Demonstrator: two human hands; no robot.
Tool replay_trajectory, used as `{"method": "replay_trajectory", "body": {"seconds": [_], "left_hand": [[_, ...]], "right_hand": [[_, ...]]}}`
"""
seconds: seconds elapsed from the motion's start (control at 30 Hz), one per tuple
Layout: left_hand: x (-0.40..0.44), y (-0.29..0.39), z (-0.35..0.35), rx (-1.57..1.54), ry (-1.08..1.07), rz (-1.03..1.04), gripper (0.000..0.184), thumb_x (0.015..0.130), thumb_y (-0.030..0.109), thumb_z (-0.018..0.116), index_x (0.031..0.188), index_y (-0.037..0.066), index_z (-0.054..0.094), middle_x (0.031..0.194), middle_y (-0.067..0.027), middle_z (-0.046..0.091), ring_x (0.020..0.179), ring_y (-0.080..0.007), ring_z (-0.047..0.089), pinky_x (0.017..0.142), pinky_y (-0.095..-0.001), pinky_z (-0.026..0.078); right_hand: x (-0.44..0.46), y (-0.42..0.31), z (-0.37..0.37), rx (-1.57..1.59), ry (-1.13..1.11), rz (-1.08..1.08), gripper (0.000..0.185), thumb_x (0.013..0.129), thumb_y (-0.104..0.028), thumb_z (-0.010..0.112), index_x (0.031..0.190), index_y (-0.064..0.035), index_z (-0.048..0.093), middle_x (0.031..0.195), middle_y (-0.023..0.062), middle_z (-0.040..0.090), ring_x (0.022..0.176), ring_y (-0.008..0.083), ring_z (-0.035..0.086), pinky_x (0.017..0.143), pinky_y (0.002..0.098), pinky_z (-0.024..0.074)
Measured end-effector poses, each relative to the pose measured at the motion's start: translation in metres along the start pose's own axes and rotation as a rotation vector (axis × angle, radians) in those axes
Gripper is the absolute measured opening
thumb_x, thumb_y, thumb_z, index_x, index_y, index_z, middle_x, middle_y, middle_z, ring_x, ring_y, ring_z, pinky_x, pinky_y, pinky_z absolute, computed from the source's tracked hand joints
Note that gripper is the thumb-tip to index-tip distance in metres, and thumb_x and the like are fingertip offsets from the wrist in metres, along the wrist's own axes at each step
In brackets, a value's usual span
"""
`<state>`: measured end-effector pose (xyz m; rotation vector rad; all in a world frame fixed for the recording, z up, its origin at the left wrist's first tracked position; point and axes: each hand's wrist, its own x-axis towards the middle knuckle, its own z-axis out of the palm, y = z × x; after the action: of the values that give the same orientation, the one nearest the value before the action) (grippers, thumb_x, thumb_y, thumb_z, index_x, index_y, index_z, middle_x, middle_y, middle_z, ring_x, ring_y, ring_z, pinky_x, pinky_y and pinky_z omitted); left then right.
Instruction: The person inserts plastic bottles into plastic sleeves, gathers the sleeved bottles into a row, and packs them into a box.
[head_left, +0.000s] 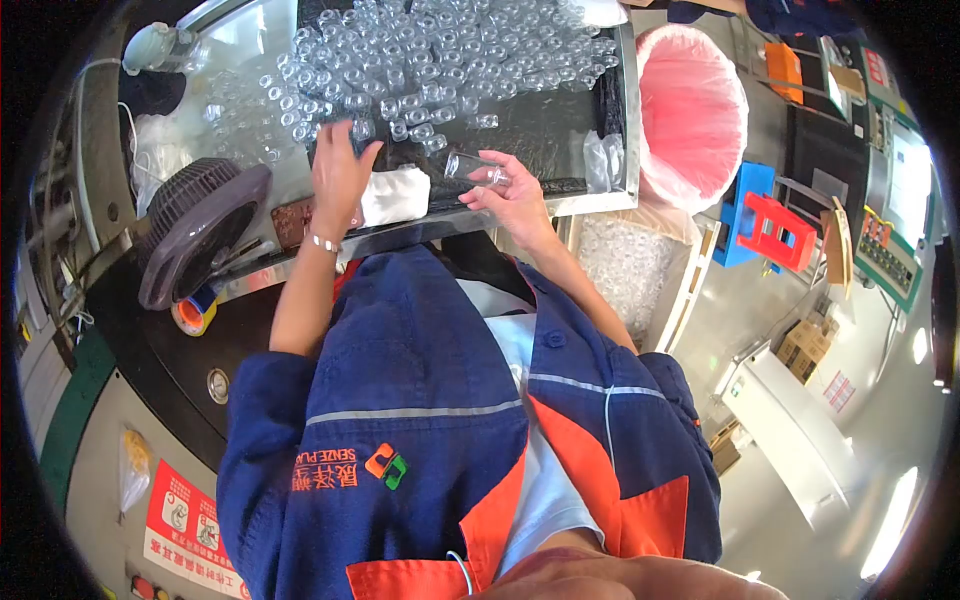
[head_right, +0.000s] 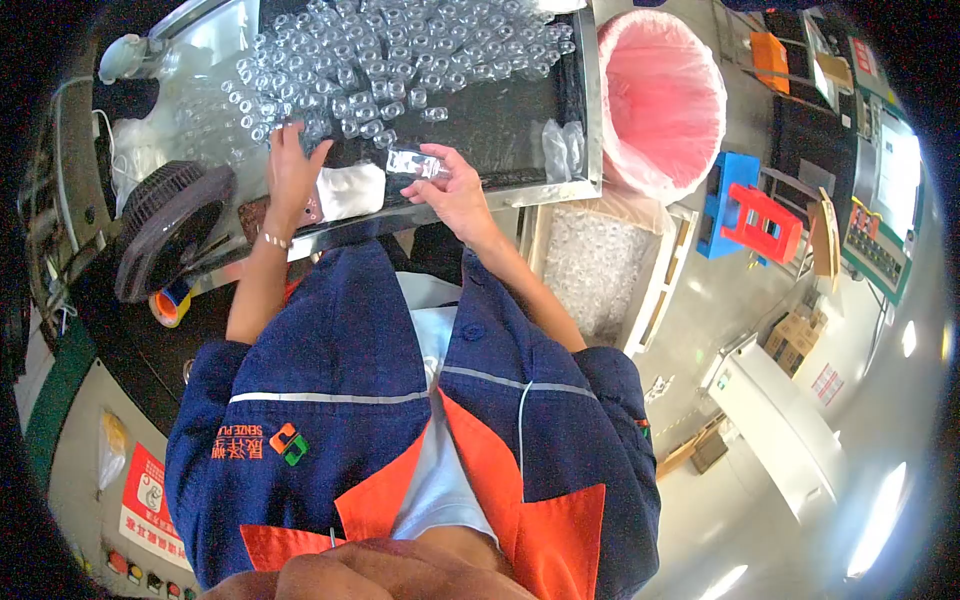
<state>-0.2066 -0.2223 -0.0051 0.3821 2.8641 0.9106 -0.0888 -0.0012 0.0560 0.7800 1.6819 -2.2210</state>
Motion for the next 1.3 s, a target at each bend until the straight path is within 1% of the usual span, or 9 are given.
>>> {"method": "replay_trajectory", "body": {"seconds": [0.2,0.33,0.43,0.53,0.67,0.93,1.03,1.07,1.3], "left_hand": [[-0.076,-0.014,0.045,-0.233,-0.344,-0.078,0.028,0.073,0.015,0.073,0.090,0.002,0.055,0.086,-0.0153,0.058,0.078,-0.0333,0.060,0.067,-0.0425,0.048],[-0.073,-0.018,0.062,-0.053,-0.331,-0.057,0.022,0.073,0.018,0.072,0.080,0.002,0.057,0.082,-0.0143,0.061,0.072,-0.0313,0.062,0.063,-0.0409,0.048],[-0.080,-0.034,0.078,-0.249,-0.256,-0.061,0.017,0.076,0.017,0.069,0.078,0.002,0.061,0.077,-0.0139,0.064,0.069,-0.0323,0.062,0.062,-0.0402,0.049],[-0.082,-0.044,0.083,-0.331,-0.178,-0.068,0.011,0.078,0.013,0.066,0.081,0.002,0.065,0.071,-0.0126,0.066,0.064,-0.0251,0.064,0.061,-0.0350,0.050],[-0.075,-0.036,0.071,-0.596,-0.345,-0.384,0.011,0.082,0.011,0.065,0.084,0.000,0.067,0.069,-0.0067,0.065,0.061,-0.0113,0.060,0.059,-0.0261,0.048],[-0.081,-0.028,0.053,-0.926,-0.461,-0.468,0.009,0.087,0.008,0.061,0.087,-0.001,0.065,0.073,0.0003,0.062,0.065,-0.0055,0.055,0.060,-0.0206,0.046],[-0.087,-0.040,0.056,-0.918,-0.406,-0.482,0.007,0.087,0.007,0.061,0.086,0.001,0.063,0.073,0.0021,0.060,0.065,-0.0043,0.053,0.060,-0.0199,0.045],[-0.088,-0.045,0.057,-0.895,-0.385,-0.486,0.006,0.086,0.007,0.062,0.086,0.001,0.063,0.073,0.0027,0.059,0.064,-0.0039,0.052,0.060,-0.0196,0.044],[-0.094,-0.047,0.055,-0.958,-0.309,-0.402,0.008,0.085,0.006,0.064,0.091,0.002,0.064,0.072,0.0033,0.057,0.064,-0.0031,0.050,0.059,-0.0195,0.042]], "right_hand": [[0.004,-0.001,0.005,-0.137,0.025,0.012,0.048,0.083,0.008,0.057,0.127,0.0012,0.039,0.103,0.0158,0.061,0.081,0.0202,0.067,0.067,0.0268,0.0562],[0.004,0.003,0.006,-0.118,0.007,0.011,0.047,0.085,0.005,0.057,0.128,0.0005,0.040,0.101,0.0156,0.062,0.082,0.0203,0.067,0.070,0.0275,0.0555],[0.005,0.006,0.007,-0.180,0.011,-0.012,0.042,0.086,0.001,0.058,0.125,0.0002,0.042,0.098,0.0137,0.063,0.079,0.0183,0.067,0.063,0.0258,0.0540],[0.010,0.011,0.001,-0.323,0.074,0.056,0.035,0.086,-0.006,0.061,0.117,-0.0004,0.045,0.095,0.0115,0.064,0.075,0.0159,0.066,0.055,0.0232,0.0498],[0.019,0.035,-0.003,-0.334,0.094,0.027,0.031,0.083,-0.009,0.064,0.105,0.0010,0.046,0.086,0.0119,0.062,0.063,0.0152,0.063,0.049,0.0245,0.0454],[0.037,0.070,0.030,0.293,-0.295,0.618,0.027,0.093,-0.022,0.051,0.113,-0.0031,0.051,0.080,0.0079,0.059,0.064,0.0154,0.058,0.049,0.0271,0.0433],[0.044,0.084,0.038,0.452,-0.277,0.618,0.026,0.094,-0.022,0.049,0.113,-0.0045,0.055,0.079,0.0067,0.058,0.064,0.0149,0.057,0.050,0.0268,0.0433],[0.044,0.087,0.036,0.439,-0.316,0.594,0.033,0.093,-0.021,0.051,0.122,-0.0058,0.054,0.090,0.0045,0.058,0.073,0.0123,0.055,0.059,0.0248,0.0418],[0.039,0.090,0.030,0.469,-0.383,0.506,0.031,0.093,-0.020,0.052,0.120,-0.0037,0.054,0.086,0.0058,0.060,0.072,0.0145,0.056,0.060,0.0266,0.0446]]}}
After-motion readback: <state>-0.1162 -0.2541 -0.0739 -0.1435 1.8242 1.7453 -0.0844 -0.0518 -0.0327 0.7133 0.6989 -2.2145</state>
